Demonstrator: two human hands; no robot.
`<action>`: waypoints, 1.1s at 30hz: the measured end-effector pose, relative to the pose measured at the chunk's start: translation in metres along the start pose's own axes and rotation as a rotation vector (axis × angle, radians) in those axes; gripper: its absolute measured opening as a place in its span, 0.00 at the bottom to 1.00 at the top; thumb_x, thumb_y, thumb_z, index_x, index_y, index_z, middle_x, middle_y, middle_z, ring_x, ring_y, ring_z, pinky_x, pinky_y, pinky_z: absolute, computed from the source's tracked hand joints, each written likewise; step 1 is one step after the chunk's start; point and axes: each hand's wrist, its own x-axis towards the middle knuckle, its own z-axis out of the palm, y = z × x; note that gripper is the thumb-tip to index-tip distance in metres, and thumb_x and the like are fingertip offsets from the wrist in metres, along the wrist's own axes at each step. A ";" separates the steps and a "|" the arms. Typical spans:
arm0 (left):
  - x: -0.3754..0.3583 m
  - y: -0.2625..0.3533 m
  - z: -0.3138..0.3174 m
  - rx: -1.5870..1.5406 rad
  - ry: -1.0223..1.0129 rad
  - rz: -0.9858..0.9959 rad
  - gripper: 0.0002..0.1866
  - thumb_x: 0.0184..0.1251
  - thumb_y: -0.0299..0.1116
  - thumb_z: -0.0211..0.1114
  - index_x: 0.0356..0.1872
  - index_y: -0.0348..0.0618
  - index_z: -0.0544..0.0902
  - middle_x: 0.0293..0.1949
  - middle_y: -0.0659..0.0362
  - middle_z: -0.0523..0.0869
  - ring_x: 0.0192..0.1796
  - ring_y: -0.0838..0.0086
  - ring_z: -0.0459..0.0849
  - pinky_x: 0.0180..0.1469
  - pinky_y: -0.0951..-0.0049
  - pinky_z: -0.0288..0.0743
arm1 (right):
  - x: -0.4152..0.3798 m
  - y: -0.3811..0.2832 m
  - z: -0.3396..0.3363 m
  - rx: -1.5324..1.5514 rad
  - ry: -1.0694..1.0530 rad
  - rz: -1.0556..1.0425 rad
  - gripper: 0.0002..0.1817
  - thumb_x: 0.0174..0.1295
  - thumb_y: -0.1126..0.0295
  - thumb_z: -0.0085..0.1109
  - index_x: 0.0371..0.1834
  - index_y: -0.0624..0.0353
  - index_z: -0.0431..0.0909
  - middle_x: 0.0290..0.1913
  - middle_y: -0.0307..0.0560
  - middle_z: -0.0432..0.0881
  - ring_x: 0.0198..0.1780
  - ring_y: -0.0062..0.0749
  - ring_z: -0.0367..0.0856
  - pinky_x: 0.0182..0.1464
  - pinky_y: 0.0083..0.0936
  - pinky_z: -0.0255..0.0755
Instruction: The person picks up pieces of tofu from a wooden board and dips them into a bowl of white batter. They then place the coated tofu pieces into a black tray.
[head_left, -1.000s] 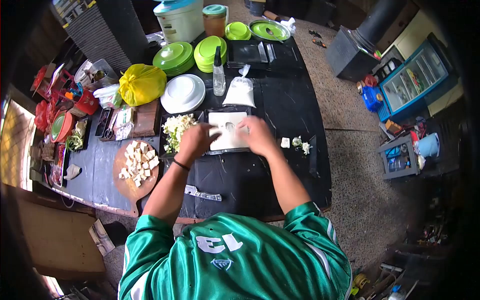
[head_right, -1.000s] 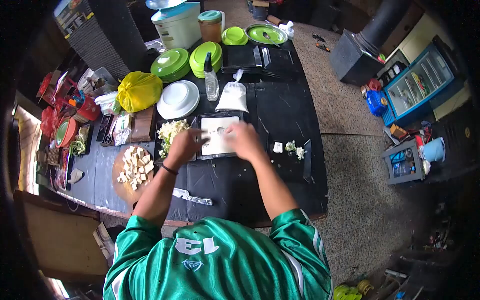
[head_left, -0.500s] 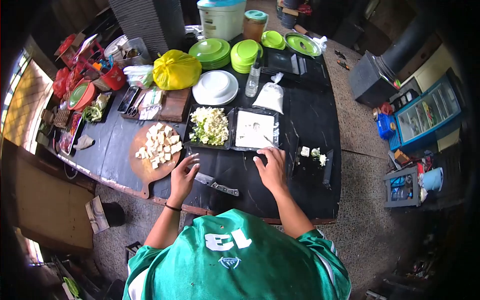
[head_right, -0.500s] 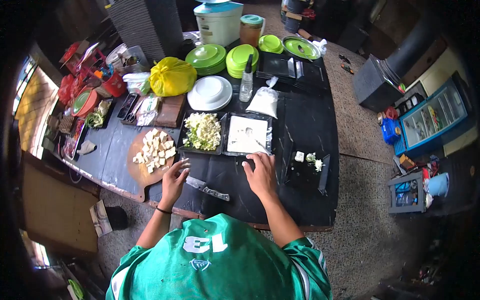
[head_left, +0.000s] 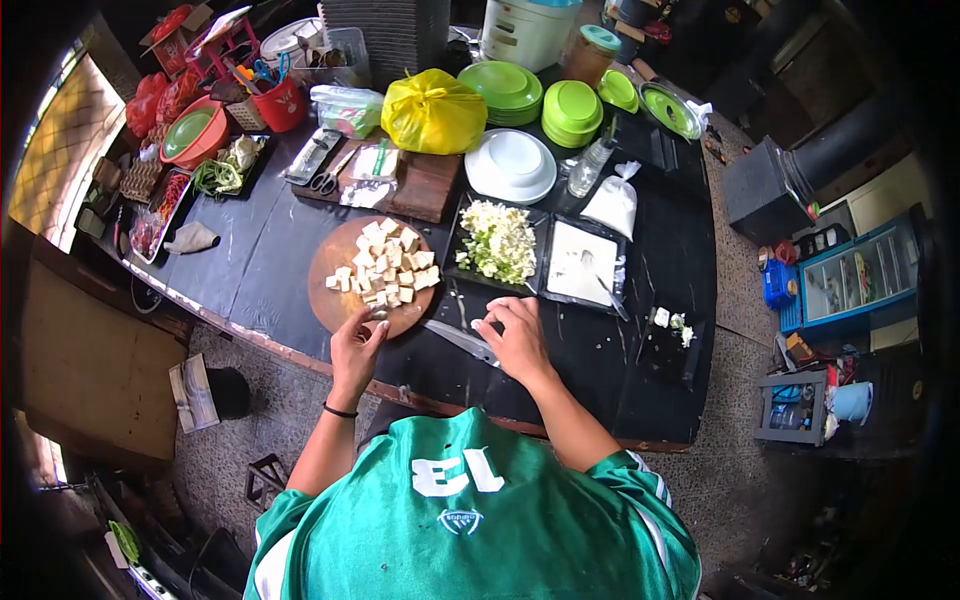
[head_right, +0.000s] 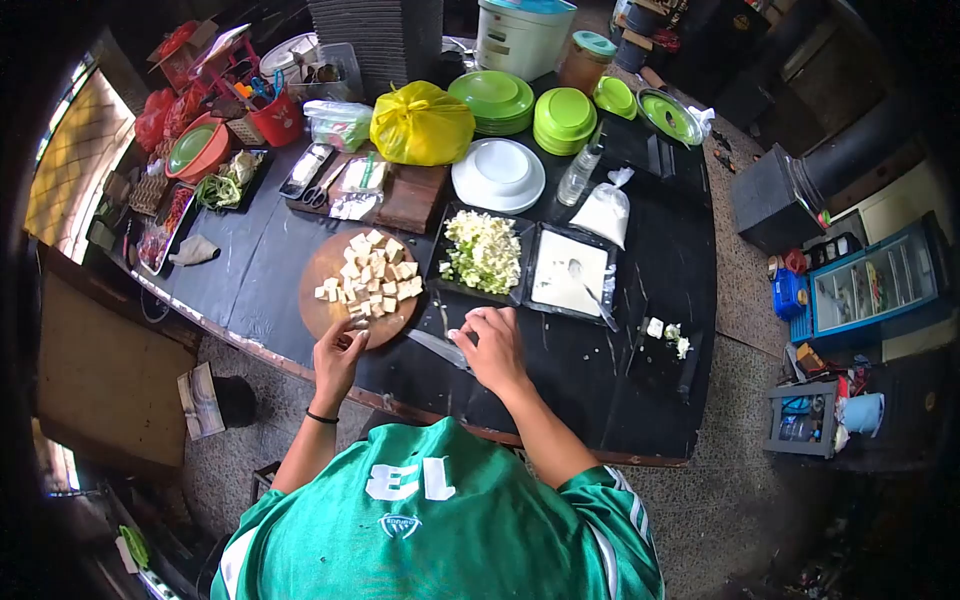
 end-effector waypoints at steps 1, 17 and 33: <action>0.006 -0.004 -0.007 -0.031 -0.021 -0.021 0.22 0.71 0.34 0.80 0.61 0.33 0.88 0.28 0.61 0.87 0.28 0.84 0.76 0.31 0.74 0.71 | 0.010 -0.005 0.010 0.024 -0.014 -0.008 0.11 0.61 0.63 0.80 0.35 0.56 0.89 0.51 0.43 0.88 0.57 0.47 0.79 0.64 0.42 0.74; 0.070 -0.030 -0.083 -0.348 -0.319 -0.184 0.17 0.81 0.32 0.70 0.62 0.32 0.87 0.39 0.68 0.89 0.37 0.86 0.79 0.40 0.79 0.73 | 0.163 -0.033 0.113 -0.277 -0.171 -0.012 0.14 0.72 0.66 0.66 0.58 0.41 0.90 0.55 0.37 0.84 0.63 0.43 0.78 0.67 0.47 0.72; 0.102 -0.045 -0.096 -0.666 -0.293 -0.310 0.15 0.87 0.34 0.65 0.62 0.35 0.87 0.39 0.66 0.90 0.30 0.85 0.80 0.34 0.81 0.73 | 0.175 -0.049 0.123 -0.436 -0.327 0.098 0.18 0.70 0.60 0.67 0.60 0.49 0.89 0.55 0.46 0.88 0.62 0.47 0.83 0.68 0.47 0.74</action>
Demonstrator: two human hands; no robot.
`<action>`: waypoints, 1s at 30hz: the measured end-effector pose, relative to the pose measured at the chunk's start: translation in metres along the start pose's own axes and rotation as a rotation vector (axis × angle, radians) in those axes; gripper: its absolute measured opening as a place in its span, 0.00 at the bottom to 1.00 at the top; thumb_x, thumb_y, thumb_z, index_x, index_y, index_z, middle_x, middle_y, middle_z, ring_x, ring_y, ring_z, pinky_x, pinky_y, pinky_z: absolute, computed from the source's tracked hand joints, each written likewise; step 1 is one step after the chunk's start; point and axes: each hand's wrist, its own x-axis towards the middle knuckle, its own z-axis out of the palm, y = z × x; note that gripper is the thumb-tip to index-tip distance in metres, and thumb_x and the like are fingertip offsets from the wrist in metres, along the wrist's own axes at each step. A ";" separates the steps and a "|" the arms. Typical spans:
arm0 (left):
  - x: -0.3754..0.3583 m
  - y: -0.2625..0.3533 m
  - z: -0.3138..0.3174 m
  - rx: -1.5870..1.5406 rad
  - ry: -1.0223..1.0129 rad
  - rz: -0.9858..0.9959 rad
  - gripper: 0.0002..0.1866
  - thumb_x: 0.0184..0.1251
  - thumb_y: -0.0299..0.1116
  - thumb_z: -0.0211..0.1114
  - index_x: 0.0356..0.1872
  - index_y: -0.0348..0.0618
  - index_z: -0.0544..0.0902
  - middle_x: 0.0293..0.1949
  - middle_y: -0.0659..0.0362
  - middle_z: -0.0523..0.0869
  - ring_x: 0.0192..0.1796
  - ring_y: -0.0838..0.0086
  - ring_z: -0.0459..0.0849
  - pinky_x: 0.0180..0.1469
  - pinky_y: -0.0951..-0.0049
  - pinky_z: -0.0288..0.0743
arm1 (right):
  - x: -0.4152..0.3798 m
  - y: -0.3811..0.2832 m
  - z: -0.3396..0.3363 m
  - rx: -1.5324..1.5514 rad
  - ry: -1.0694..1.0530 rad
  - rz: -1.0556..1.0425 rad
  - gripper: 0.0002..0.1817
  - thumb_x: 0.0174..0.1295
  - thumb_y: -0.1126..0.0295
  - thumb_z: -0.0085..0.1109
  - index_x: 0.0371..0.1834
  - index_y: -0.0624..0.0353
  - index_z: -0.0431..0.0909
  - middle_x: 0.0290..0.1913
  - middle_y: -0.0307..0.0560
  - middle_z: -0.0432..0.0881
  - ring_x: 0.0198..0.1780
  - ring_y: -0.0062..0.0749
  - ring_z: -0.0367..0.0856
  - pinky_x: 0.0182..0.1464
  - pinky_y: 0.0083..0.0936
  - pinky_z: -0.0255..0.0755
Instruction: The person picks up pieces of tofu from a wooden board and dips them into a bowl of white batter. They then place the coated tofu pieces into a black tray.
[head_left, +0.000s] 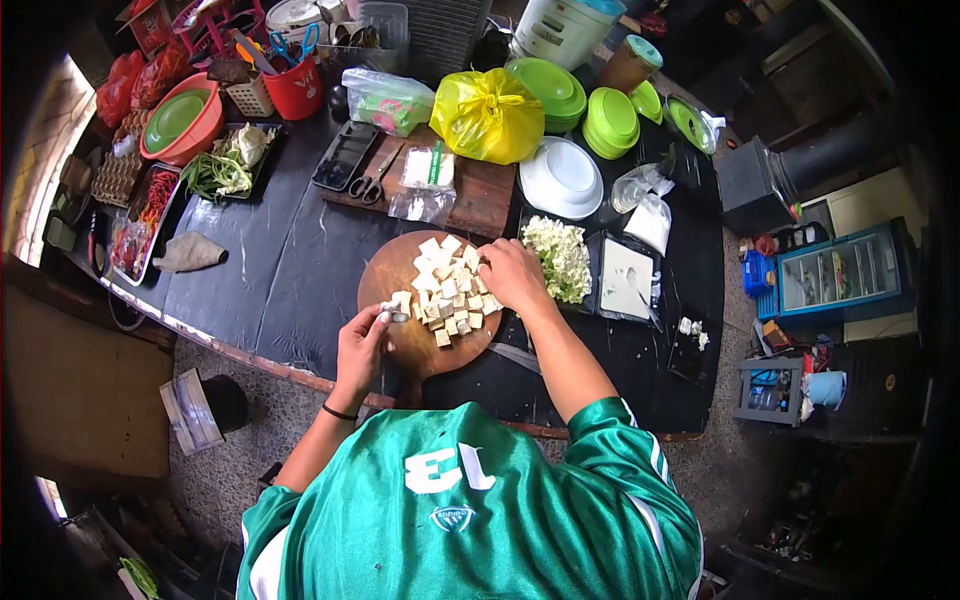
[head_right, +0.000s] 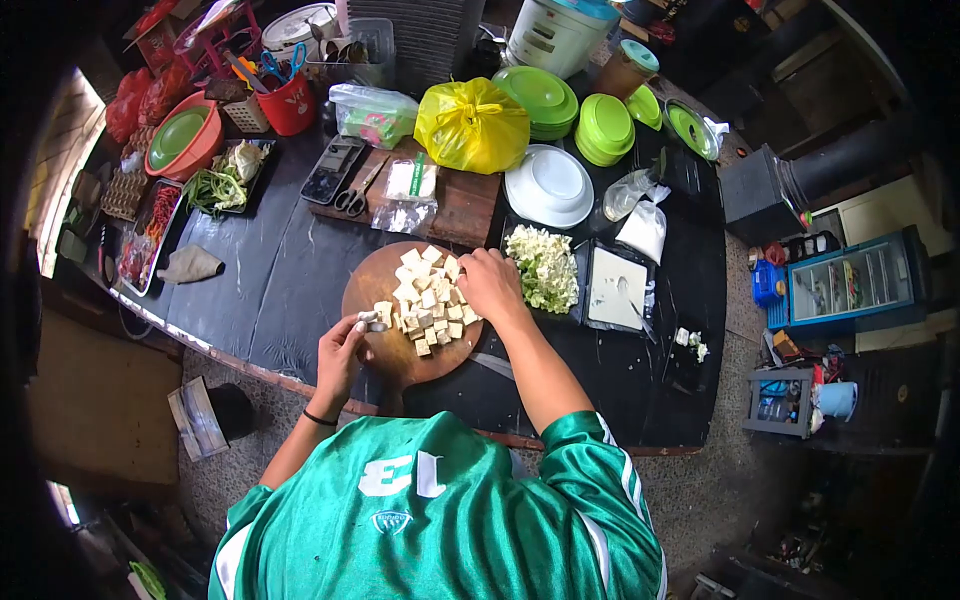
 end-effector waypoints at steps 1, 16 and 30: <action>0.001 -0.002 -0.002 0.012 -0.004 -0.012 0.15 0.87 0.35 0.65 0.62 0.35 0.87 0.37 0.65 0.89 0.29 0.85 0.80 0.33 0.81 0.71 | -0.002 0.002 0.001 0.019 0.018 -0.026 0.16 0.69 0.61 0.68 0.58 0.50 0.88 0.54 0.46 0.88 0.62 0.48 0.83 0.67 0.46 0.75; 0.017 0.004 0.002 -0.166 -0.078 -0.190 0.20 0.90 0.42 0.59 0.64 0.37 0.85 0.51 0.59 0.94 0.33 0.82 0.83 0.37 0.78 0.77 | -0.021 -0.017 -0.016 0.616 0.105 0.110 0.14 0.68 0.66 0.70 0.54 0.59 0.86 0.46 0.52 0.91 0.46 0.54 0.89 0.52 0.43 0.82; 0.020 0.020 0.040 -0.647 -0.252 -0.539 0.23 0.88 0.52 0.57 0.65 0.45 0.81 0.56 0.61 0.91 0.46 0.72 0.85 0.55 0.67 0.80 | -0.092 -0.081 -0.003 0.141 0.581 -0.462 0.14 0.64 0.67 0.74 0.53 0.51 0.92 0.59 0.36 0.90 0.57 0.36 0.82 0.61 0.37 0.72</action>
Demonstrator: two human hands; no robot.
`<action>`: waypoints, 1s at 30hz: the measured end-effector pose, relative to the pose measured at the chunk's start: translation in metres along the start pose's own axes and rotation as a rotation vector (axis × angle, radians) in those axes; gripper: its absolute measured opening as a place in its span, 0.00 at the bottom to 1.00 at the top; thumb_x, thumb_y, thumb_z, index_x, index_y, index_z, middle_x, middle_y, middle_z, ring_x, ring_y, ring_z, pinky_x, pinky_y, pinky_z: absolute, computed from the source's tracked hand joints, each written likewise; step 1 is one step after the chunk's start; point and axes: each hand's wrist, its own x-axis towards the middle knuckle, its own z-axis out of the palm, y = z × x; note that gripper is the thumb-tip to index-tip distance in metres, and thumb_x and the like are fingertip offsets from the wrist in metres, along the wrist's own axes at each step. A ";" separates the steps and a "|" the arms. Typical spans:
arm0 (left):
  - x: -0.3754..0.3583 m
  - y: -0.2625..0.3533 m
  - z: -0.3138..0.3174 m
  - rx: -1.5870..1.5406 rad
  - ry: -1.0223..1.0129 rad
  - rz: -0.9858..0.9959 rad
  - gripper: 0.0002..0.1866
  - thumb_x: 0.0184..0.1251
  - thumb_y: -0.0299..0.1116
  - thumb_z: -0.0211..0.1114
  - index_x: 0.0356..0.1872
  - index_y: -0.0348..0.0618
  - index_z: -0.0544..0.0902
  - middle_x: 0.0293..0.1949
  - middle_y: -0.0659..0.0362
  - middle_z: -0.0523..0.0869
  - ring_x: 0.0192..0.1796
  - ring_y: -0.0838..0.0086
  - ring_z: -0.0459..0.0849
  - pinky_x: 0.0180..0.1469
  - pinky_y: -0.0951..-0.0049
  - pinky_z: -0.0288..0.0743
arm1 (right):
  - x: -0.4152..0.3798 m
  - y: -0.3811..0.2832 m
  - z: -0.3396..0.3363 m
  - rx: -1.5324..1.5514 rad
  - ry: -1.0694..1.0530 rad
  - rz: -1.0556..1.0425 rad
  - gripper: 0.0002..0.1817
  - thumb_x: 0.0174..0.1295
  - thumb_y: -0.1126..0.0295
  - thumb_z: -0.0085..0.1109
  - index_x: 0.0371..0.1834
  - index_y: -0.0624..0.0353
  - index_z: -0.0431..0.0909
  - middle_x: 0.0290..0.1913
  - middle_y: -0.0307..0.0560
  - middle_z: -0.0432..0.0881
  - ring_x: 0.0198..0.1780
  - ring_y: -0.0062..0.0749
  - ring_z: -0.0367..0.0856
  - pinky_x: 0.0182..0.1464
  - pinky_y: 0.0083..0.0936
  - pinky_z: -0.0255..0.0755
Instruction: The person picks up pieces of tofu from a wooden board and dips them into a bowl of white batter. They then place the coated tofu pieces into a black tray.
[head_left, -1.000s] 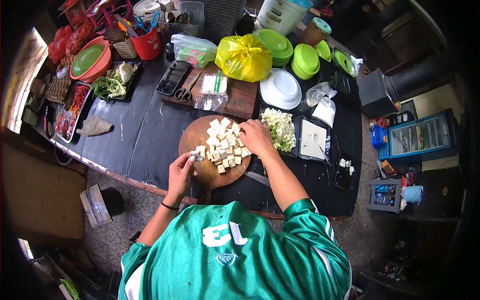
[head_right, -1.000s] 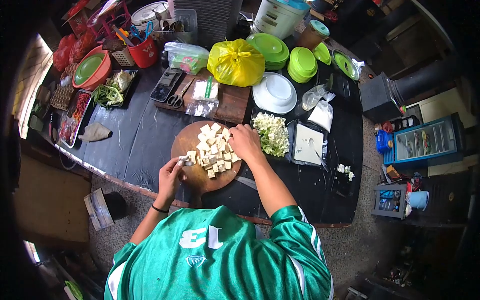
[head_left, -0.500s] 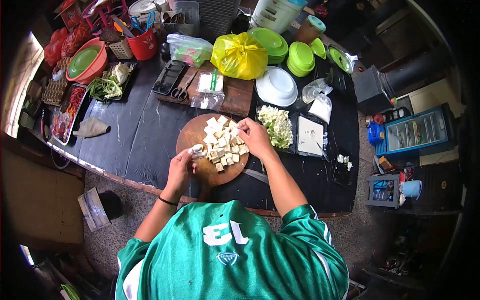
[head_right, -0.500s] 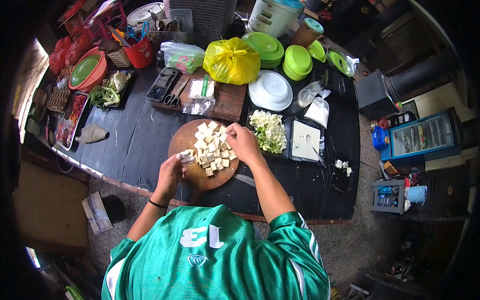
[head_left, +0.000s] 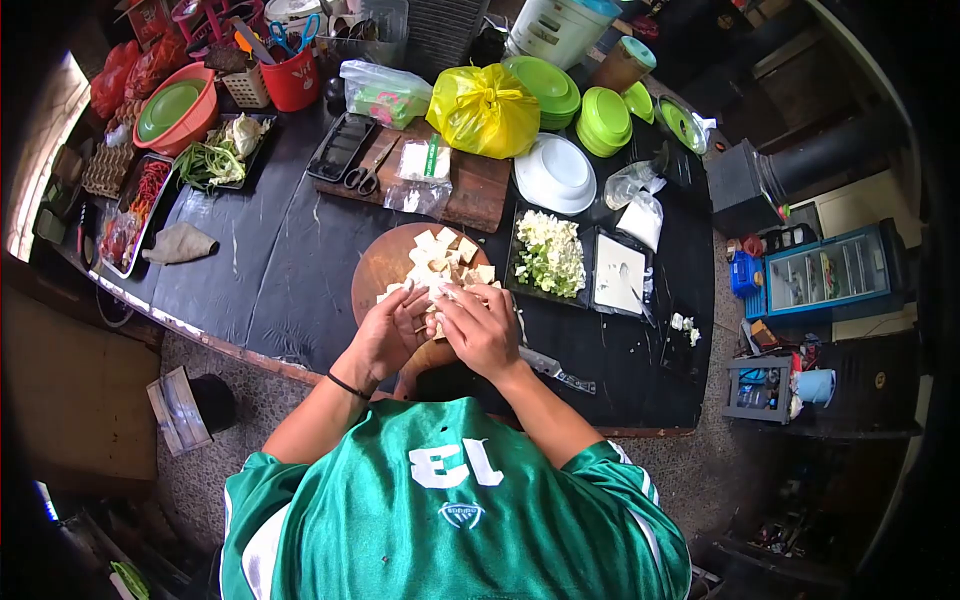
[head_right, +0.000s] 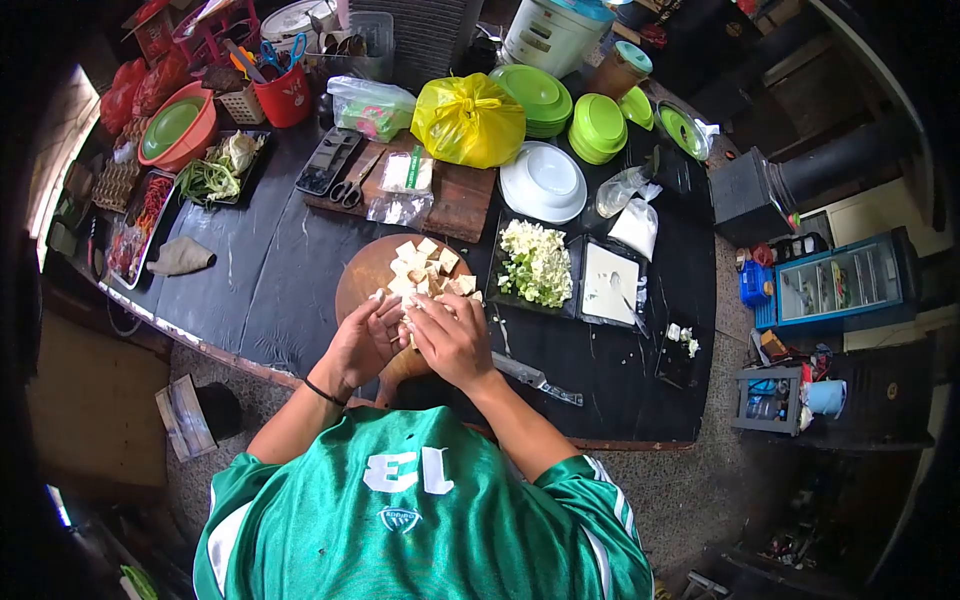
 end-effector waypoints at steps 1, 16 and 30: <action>-0.001 -0.001 0.000 -0.001 0.001 -0.002 0.23 0.88 0.52 0.57 0.65 0.45 0.81 0.56 0.61 0.91 0.46 0.72 0.85 0.55 0.67 0.80 | -0.004 0.005 0.000 -0.026 -0.039 -0.008 0.16 0.66 0.63 0.72 0.55 0.52 0.92 0.66 0.39 0.88 0.62 0.39 0.80 0.65 0.39 0.71; 0.003 -0.014 0.000 0.328 0.037 0.115 0.23 0.88 0.50 0.58 0.68 0.44 0.81 0.58 0.61 0.90 0.52 0.72 0.87 0.60 0.66 0.80 | -0.005 0.013 -0.021 0.025 -0.170 -0.043 0.27 0.66 0.47 0.73 0.66 0.44 0.91 0.83 0.51 0.74 0.73 0.55 0.73 0.76 0.45 0.66; -0.004 -0.021 -0.002 0.324 -0.022 0.128 0.17 0.89 0.41 0.57 0.62 0.42 0.84 0.54 0.59 0.91 0.51 0.73 0.88 0.57 0.66 0.84 | -0.022 0.003 -0.020 0.063 -0.321 0.038 0.35 0.72 0.40 0.65 0.78 0.41 0.81 0.90 0.55 0.59 0.82 0.64 0.59 0.82 0.55 0.54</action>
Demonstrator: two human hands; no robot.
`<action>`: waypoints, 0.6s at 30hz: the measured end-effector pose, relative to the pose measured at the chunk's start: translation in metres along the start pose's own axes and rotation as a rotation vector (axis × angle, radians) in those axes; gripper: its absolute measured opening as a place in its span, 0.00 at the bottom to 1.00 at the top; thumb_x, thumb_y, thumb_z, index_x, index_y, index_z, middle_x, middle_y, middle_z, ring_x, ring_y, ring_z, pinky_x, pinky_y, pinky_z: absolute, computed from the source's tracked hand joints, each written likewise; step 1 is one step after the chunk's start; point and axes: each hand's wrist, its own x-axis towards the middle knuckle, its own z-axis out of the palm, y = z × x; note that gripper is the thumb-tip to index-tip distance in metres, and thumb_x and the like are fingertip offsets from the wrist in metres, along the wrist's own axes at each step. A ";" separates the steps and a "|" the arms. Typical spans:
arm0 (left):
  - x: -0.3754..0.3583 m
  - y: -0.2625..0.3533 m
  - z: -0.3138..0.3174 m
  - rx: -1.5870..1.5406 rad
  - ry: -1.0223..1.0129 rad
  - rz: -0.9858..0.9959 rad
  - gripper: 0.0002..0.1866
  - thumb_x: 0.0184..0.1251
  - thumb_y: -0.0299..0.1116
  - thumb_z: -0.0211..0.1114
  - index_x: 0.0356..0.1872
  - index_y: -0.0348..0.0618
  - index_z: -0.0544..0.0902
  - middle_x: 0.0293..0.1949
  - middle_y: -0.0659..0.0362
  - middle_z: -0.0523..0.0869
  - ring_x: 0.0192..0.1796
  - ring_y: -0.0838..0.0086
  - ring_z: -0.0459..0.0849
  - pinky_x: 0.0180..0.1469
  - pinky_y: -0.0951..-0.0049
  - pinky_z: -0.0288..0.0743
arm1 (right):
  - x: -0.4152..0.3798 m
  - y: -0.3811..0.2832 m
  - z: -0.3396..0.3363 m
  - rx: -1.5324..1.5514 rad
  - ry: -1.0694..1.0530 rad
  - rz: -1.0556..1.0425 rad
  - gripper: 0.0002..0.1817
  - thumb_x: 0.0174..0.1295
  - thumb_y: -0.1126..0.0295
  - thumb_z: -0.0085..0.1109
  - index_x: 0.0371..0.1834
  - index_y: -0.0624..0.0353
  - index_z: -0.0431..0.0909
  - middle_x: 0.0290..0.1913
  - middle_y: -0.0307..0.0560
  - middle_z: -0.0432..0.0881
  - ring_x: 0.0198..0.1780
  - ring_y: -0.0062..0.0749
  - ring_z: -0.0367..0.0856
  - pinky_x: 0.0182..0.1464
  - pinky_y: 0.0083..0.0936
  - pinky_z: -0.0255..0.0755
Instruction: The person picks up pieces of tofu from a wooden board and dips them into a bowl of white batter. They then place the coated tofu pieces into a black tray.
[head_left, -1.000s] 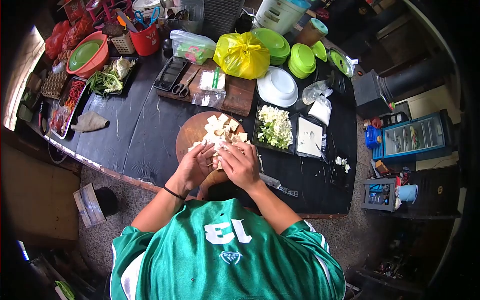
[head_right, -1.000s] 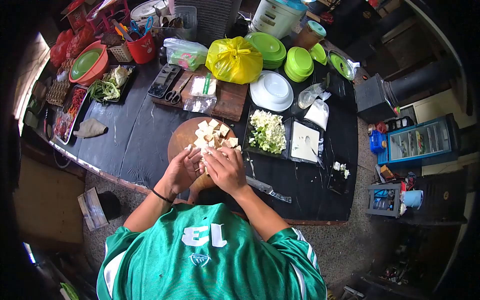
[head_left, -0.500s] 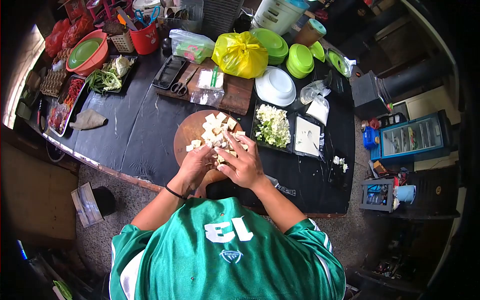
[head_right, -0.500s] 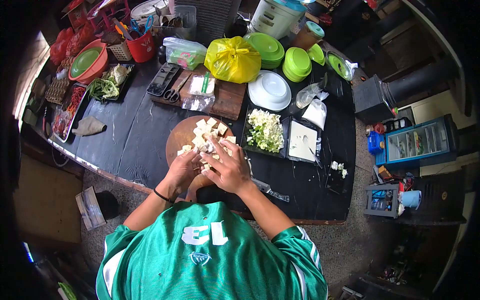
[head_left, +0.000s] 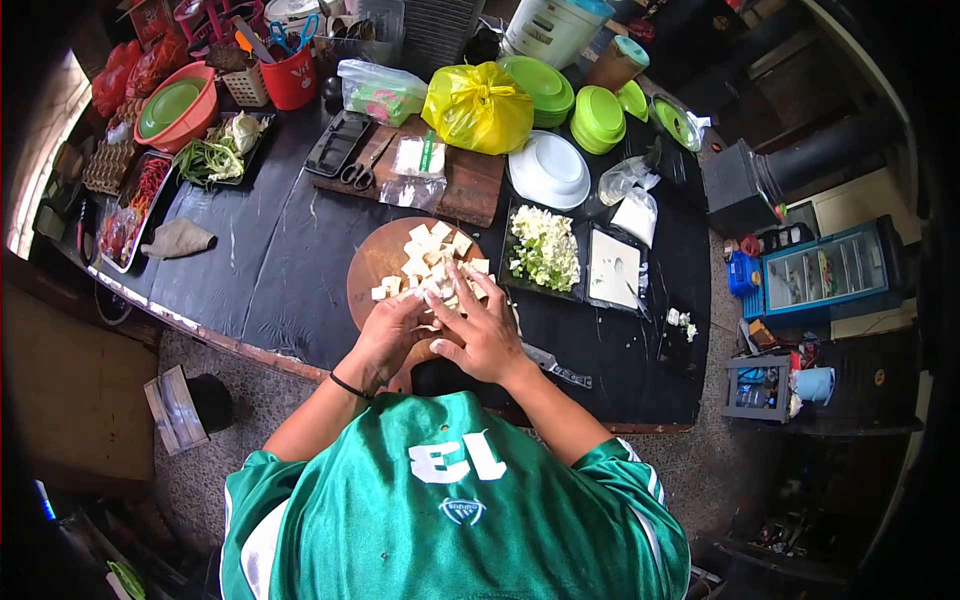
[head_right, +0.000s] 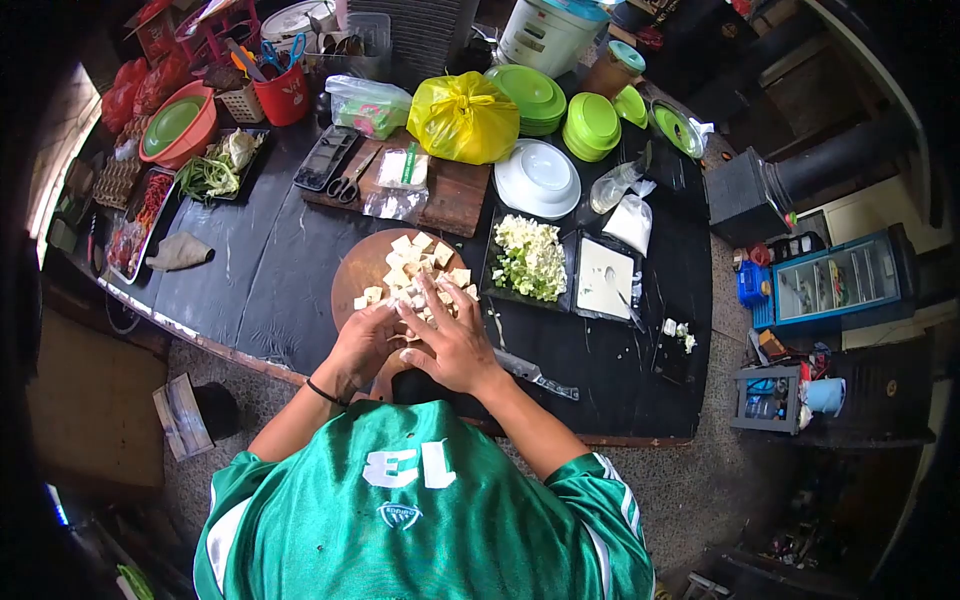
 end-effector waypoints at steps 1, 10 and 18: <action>0.000 -0.001 0.000 0.001 0.000 0.000 0.17 0.89 0.41 0.57 0.62 0.42 0.84 0.54 0.59 0.91 0.51 0.73 0.88 0.57 0.66 0.84 | 0.000 0.000 -0.002 0.000 0.001 0.000 0.35 0.72 0.40 0.65 0.78 0.41 0.81 0.90 0.55 0.59 0.82 0.64 0.59 0.82 0.55 0.54; 0.000 -0.005 0.003 0.117 0.024 0.078 0.12 0.85 0.38 0.65 0.57 0.42 0.87 0.46 0.62 0.94 0.46 0.74 0.91 0.52 0.71 0.83 | 0.003 0.007 -0.006 0.164 0.244 0.161 0.21 0.66 0.55 0.74 0.59 0.50 0.92 0.78 0.51 0.78 0.75 0.57 0.68 0.78 0.48 0.64; -0.008 -0.013 0.010 -0.071 0.058 -0.077 0.12 0.86 0.38 0.64 0.59 0.45 0.87 0.47 0.64 0.93 0.47 0.78 0.90 0.50 0.71 0.80 | 0.003 0.013 -0.002 0.230 0.180 0.119 0.21 0.61 0.61 0.79 0.58 0.48 0.91 0.75 0.45 0.79 0.75 0.54 0.68 0.80 0.47 0.64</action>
